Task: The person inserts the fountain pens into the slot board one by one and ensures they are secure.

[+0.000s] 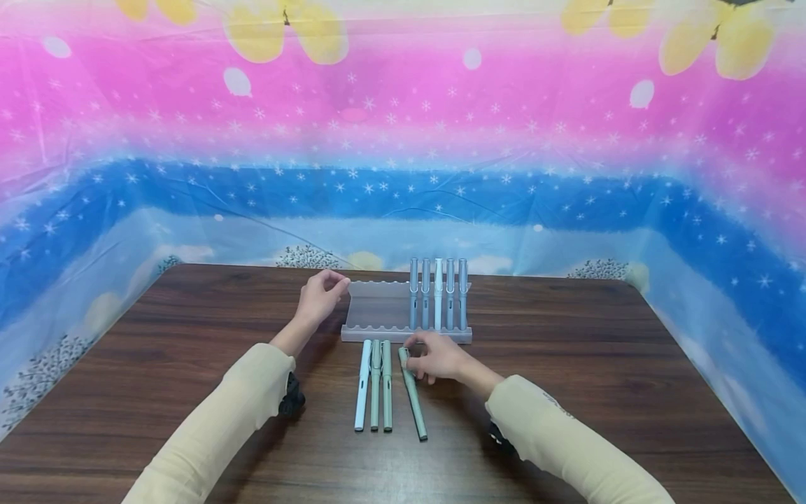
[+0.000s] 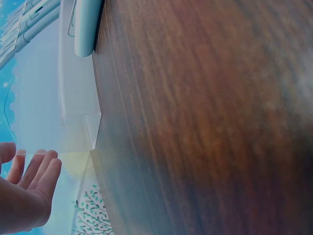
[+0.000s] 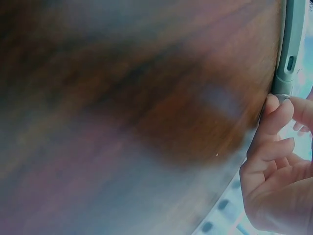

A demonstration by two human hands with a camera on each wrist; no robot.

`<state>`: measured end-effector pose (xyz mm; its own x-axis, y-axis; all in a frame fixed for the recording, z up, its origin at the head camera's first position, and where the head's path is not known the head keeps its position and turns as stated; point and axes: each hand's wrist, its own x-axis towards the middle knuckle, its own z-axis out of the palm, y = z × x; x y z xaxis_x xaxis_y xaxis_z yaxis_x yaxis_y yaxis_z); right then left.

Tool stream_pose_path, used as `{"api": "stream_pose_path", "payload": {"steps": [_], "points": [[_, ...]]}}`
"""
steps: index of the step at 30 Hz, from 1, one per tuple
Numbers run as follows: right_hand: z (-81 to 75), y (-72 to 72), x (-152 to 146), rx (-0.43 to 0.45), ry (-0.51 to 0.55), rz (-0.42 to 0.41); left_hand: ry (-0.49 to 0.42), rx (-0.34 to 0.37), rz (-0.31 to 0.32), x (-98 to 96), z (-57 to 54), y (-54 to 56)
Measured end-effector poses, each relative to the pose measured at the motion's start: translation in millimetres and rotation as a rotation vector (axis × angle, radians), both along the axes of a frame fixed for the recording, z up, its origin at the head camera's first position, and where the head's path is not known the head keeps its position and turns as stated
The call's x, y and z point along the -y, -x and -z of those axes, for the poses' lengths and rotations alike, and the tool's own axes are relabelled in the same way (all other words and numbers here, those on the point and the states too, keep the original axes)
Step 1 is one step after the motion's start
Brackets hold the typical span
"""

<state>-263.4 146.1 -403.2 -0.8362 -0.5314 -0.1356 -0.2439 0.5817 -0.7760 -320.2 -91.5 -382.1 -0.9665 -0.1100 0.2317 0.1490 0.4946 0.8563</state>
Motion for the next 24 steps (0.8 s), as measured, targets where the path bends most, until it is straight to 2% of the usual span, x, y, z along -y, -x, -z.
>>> {"api": "stream_pose_path", "payload": {"steps": [5, 9, 18, 24], "points": [[2.3, 1.5, 1.3, -0.008, 0.011, -0.046, 0.0, 0.0, -0.004, -0.3, 0.9, 0.9], [3.1, 0.9, 3.2, -0.016, -0.002, -0.051, 0.004, 0.003, -0.01, -0.1, 1.3, 1.1], [1.5, -2.2, 7.5, -0.126, -0.116, -0.068, 0.009, 0.003, -0.014, 0.0, 1.9, 2.2], [0.1, -5.0, 7.5, -0.176, -0.156, -0.077, 0.009, -0.001, -0.017, -0.4, 0.6, 2.0]]}}
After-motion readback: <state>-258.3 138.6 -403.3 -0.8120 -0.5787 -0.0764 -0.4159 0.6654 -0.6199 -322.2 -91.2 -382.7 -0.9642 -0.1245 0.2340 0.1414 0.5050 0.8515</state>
